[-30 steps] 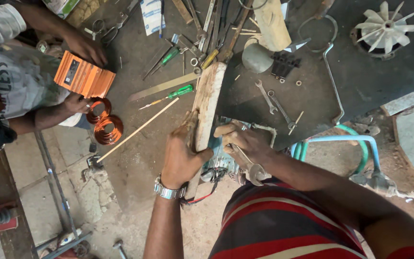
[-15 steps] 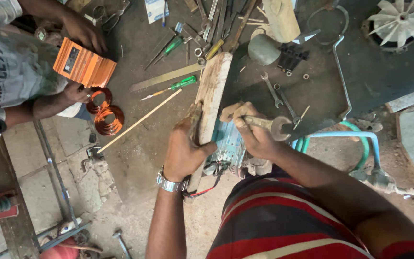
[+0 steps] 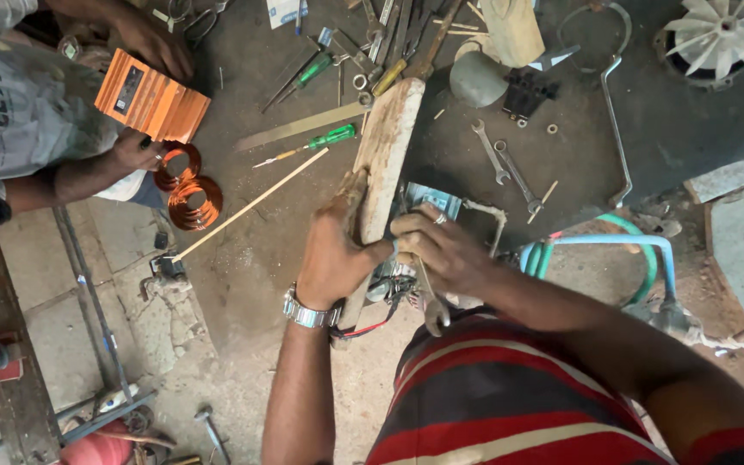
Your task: The person uses two wrenches to loosen and remove bolts from a light-blue electrical component mounted on a wooden board. They then remove the board and place the component on the workbench.
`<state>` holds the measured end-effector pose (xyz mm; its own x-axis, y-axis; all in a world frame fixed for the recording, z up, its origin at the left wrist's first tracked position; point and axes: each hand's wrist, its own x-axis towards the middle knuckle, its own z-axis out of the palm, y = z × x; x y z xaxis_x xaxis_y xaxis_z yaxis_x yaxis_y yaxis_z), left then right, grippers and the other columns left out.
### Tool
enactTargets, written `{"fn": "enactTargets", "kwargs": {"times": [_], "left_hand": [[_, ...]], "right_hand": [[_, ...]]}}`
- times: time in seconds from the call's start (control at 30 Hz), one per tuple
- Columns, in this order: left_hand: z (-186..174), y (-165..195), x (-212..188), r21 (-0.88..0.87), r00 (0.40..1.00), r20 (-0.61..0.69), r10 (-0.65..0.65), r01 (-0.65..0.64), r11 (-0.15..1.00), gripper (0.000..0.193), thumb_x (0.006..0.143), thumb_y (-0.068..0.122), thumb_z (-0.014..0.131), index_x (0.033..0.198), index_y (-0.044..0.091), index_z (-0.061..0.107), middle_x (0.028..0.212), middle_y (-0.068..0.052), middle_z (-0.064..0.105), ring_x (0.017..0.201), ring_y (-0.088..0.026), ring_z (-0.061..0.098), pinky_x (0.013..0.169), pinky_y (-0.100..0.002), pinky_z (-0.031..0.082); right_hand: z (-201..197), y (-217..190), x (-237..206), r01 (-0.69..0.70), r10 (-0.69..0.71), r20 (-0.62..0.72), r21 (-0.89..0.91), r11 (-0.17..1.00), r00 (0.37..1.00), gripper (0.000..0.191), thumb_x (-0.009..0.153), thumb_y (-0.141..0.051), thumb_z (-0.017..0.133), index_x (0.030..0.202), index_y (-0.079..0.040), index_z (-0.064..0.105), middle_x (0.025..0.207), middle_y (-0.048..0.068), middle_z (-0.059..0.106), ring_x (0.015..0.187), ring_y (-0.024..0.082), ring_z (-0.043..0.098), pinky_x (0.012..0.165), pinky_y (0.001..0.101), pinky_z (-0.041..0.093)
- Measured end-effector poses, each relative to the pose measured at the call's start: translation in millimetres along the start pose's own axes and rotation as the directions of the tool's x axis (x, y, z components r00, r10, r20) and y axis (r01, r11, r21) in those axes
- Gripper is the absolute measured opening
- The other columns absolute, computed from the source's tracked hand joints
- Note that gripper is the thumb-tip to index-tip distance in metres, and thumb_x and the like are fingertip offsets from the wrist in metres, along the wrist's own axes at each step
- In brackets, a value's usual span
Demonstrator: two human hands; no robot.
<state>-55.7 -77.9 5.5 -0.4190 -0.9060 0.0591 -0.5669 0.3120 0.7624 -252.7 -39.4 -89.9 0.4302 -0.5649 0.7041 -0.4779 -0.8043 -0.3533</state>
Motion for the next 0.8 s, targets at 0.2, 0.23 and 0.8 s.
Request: {"fn": "enactTargets", "kwargs": {"times": [0.2,0.23,0.8], "left_hand": [[2,-5,-2,-0.067,0.998,0.024,-0.061,0.062,0.996,0.091,0.065,0.015,0.077,0.147,-0.009,0.046,0.147,-0.029,0.056,0.141,-0.036,0.055,0.118,-0.038,0.039],[4,-6,-1,-0.084,0.998,0.032,-0.062,0.064,0.994,0.092,0.066,0.015,0.076,0.149,-0.008,0.044,0.148,-0.029,0.056,0.141,-0.036,0.055,0.118,-0.038,0.039],[7,0,-2,0.027,0.999,-0.013,-0.043,0.044,0.999,0.085,0.073,0.017,0.084,0.148,-0.002,0.048,0.147,-0.026,0.056,0.139,-0.036,0.054,0.114,-0.041,0.041]], "right_hand": [[-25,4,-10,-0.217,0.297,-0.25,0.302,0.928,0.922,0.012,0.111,-0.015,0.053,0.112,-0.003,0.051,0.118,0.013,0.067,0.113,0.02,0.063,0.107,0.0454,0.045],[-33,7,-13,-0.256,0.373,-0.288,0.372,0.892,0.882,0.011,0.113,-0.015,0.051,0.113,-0.004,0.05,0.118,0.013,0.068,0.114,0.018,0.063,0.11,0.0454,0.044],[-137,87,-99,-0.932,0.895,-0.268,-0.164,0.322,0.356,0.027,0.099,-0.027,0.079,0.103,-0.003,0.067,0.085,0.019,0.068,0.078,0.04,0.069,0.069,0.0489,0.051]]}}
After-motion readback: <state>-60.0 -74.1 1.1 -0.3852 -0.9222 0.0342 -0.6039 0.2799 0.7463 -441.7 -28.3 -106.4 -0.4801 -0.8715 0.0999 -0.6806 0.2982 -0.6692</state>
